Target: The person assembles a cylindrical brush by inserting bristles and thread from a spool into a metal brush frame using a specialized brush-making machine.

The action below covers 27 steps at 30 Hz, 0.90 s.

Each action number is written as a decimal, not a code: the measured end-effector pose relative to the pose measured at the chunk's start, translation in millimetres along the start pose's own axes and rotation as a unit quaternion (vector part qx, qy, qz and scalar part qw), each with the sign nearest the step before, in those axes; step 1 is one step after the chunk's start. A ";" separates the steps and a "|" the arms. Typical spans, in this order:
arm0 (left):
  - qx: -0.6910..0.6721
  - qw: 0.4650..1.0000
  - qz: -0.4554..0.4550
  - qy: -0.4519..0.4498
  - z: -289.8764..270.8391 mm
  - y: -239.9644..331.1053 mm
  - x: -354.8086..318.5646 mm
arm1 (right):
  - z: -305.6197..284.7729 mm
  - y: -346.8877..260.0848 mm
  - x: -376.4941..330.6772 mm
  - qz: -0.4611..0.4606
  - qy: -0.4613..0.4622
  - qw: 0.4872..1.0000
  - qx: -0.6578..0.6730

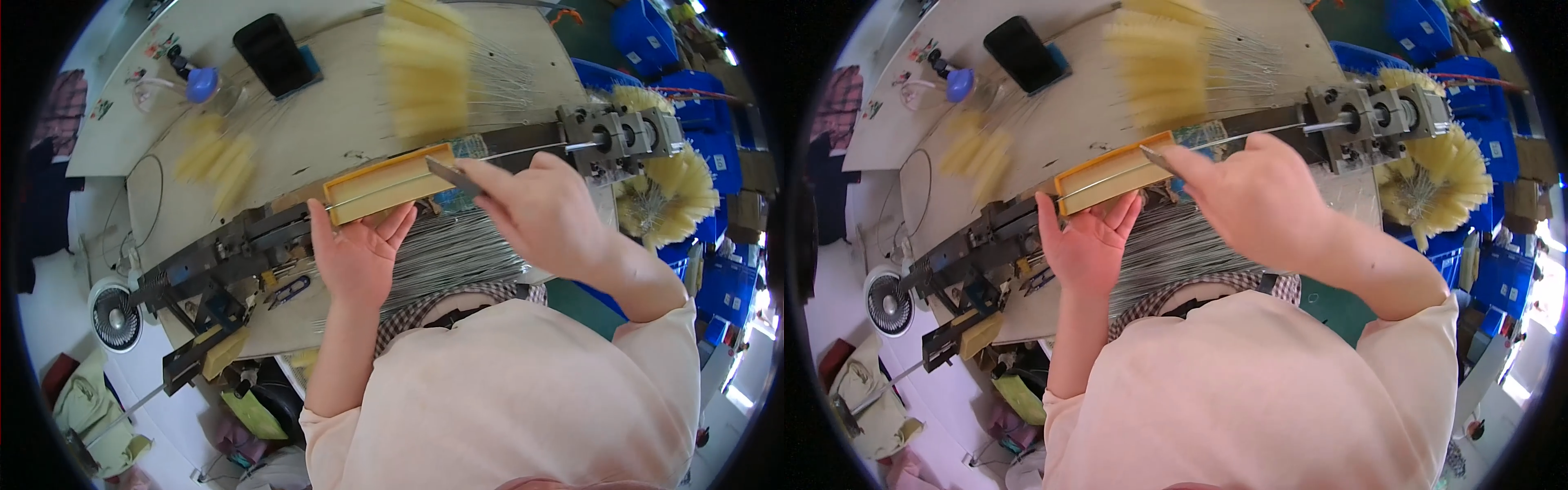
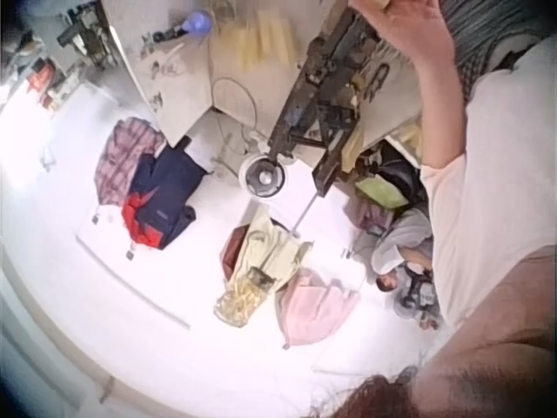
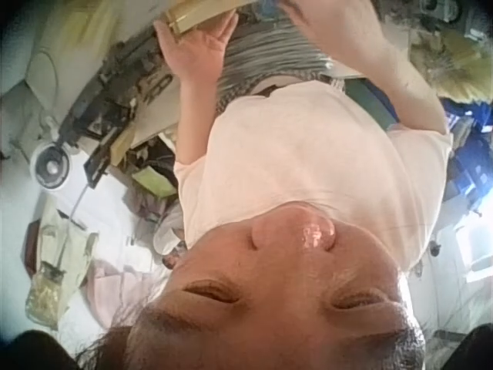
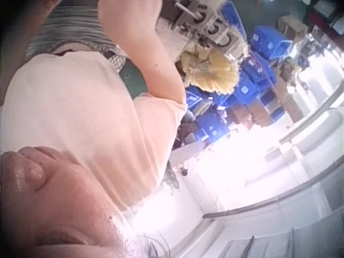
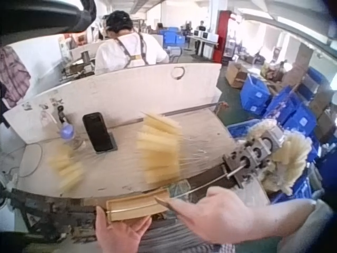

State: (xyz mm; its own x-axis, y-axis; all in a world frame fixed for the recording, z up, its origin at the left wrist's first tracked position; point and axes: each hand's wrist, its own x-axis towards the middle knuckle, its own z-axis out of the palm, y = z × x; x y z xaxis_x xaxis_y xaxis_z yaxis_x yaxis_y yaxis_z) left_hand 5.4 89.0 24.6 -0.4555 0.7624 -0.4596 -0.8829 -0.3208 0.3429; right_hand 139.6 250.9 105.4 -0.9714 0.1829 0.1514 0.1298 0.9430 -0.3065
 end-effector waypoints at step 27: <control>0.188 0.982 -0.007 0.020 1.8 2.5 -0.5 | 23.5 -10.8 -18.2 -0.021 0.027 0.991 -0.130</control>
State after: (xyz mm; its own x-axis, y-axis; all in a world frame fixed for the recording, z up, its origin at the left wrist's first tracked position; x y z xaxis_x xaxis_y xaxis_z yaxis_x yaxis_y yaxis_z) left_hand 3.6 88.8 27.3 -0.4545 0.7402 -0.4955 -0.7877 -0.0742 0.6116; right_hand 151.2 230.8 83.9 -0.9658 0.1492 0.2120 0.1425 0.9887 -0.0467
